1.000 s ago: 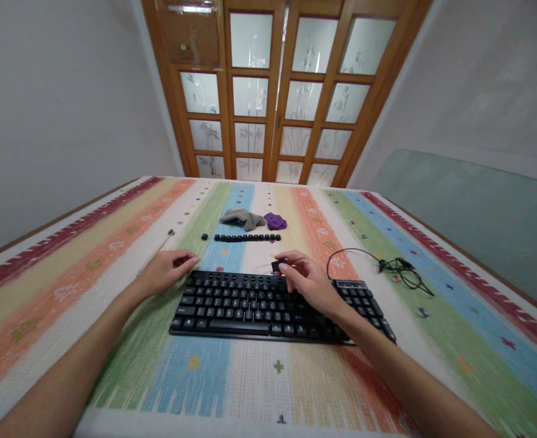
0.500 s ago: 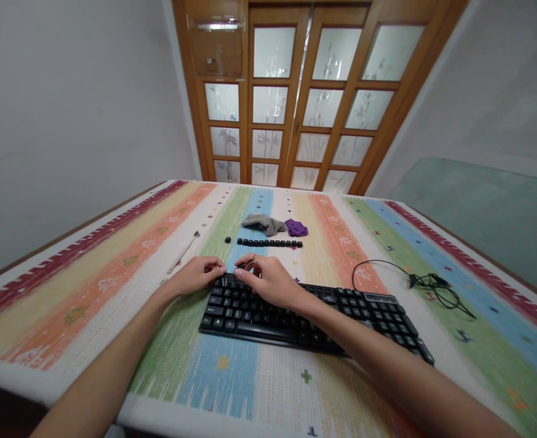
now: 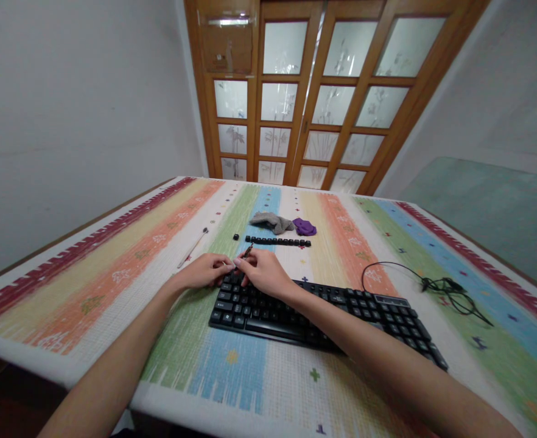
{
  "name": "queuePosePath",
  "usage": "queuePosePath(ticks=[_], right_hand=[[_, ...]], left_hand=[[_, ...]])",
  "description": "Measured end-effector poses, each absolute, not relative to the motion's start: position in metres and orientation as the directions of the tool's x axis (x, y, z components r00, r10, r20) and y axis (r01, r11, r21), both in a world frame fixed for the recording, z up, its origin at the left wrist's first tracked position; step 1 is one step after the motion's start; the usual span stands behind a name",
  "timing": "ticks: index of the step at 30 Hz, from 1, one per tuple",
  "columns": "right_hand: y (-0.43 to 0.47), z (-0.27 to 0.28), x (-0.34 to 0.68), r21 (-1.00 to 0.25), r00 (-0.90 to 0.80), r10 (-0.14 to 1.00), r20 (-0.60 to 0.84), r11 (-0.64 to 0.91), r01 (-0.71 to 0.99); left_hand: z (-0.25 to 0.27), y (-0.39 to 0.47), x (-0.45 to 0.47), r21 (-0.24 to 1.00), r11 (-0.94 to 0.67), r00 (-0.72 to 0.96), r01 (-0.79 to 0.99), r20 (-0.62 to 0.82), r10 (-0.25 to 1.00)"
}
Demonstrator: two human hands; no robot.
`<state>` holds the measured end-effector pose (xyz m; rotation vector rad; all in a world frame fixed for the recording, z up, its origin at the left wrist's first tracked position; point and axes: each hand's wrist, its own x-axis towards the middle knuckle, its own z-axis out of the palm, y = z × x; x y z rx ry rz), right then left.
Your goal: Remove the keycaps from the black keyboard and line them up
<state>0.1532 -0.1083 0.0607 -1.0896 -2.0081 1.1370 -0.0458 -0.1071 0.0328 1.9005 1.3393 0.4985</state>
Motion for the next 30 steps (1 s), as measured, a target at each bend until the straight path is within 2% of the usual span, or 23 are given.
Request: queuePosePath(ticks=[2, 5, 10, 12, 15, 20, 30], right_hand=[[-0.107, 0.060, 0.150, -0.899, -0.492, 0.868, 0.064, 0.265, 0.349], [-0.110, 0.060, 0.145, -0.842, -0.510, 0.851, 0.122, 0.361, 0.400], [-0.125, 0.063, 0.139, -0.538, -0.622, 0.740, 0.257, 0.644, 0.544], [-0.130, 0.065, 0.137, -0.429, -0.662, 0.707, 0.247, 0.693, 0.580], [-0.128, 0.070, 0.134, -0.335, -0.692, 0.692, 0.204, 0.714, 0.615], [-0.109, 0.075, 0.129, -0.317, -0.651, 0.742, 0.161, 0.664, 0.678], [-0.091, 0.073, 0.126, -0.466, -0.640, 0.751, 0.162, 0.630, 0.621]], left_hand=[[0.031, -0.106, -0.046, 0.770, -0.149, 0.382, 0.621, -0.131, 0.915], [0.028, -0.105, -0.047, 0.788, -0.136, 0.380, 0.601, -0.131, 0.915], [0.025, -0.101, -0.051, 0.784, -0.202, 0.403, 0.587, -0.067, 0.913], [0.026, -0.100, -0.052, 0.779, -0.225, 0.412, 0.585, -0.046, 0.910], [0.025, -0.100, -0.052, 0.780, -0.241, 0.412, 0.578, -0.024, 0.911], [0.021, -0.101, -0.050, 0.791, -0.146, 0.356, 0.595, -0.095, 0.930], [0.024, -0.102, -0.048, 0.831, -0.096, 0.381, 0.547, -0.146, 0.913]])
